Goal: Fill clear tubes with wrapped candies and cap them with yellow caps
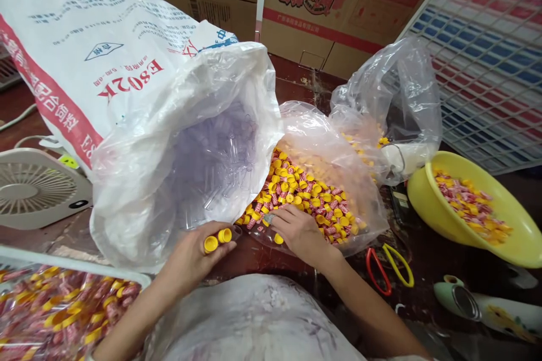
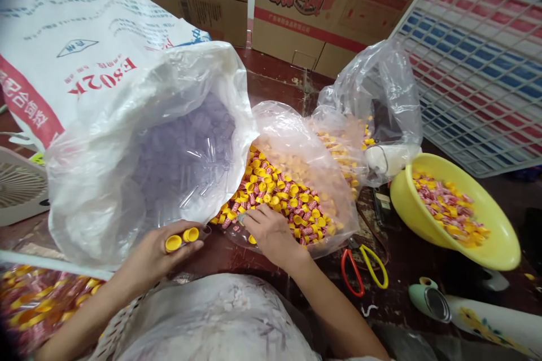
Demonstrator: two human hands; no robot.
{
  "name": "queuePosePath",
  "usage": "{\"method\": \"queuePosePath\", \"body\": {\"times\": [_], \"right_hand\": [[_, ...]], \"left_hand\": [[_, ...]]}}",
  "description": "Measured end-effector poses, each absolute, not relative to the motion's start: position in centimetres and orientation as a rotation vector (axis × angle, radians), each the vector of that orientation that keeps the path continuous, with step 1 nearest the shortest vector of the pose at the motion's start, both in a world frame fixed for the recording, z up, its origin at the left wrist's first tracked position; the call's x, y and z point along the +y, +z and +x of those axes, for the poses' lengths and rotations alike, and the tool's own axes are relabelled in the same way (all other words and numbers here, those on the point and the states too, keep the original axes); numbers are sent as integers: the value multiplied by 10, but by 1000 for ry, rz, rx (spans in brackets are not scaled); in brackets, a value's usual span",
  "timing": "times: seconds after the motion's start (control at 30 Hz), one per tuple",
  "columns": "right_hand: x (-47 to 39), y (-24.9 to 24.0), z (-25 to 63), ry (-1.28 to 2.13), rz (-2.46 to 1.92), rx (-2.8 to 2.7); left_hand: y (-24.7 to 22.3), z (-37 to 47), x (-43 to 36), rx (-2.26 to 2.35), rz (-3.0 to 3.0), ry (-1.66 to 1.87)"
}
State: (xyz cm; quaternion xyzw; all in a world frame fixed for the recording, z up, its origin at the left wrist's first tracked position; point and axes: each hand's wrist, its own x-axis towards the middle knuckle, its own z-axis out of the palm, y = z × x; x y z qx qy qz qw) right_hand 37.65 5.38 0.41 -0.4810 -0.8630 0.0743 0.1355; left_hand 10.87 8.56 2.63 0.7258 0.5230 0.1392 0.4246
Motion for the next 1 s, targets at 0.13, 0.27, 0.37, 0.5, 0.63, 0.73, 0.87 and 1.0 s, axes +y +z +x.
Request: {"method": "queuePosePath", "body": {"times": [0.13, 0.27, 0.37, 0.5, 0.63, 0.73, 0.87, 1.0], "right_hand": [[65, -4, 366, 201, -1320, -2643], [61, 5, 361, 421, -1388, -2112], [52, 22, 353, 713, -1325, -1700], [42, 30, 341, 928, -1239, -1527], [39, 21, 336, 999, -1262, -1323], [38, 20, 336, 1092, -1277, -1328], [35, 27, 339, 911, -1255, -1746], [29, 21, 337, 553, -1138, -2084]], "left_hand": [[24, 125, 68, 1175, 1483, 384], [17, 133, 61, 1073, 1245, 436], [15, 139, 59, 1040, 1131, 480], [17, 145, 56, 1002, 1051, 498], [17, 149, 55, 974, 1029, 507], [16, 150, 54, 961, 973, 554], [14, 151, 50, 885, 772, 655], [15, 155, 46, 854, 588, 699]]}}
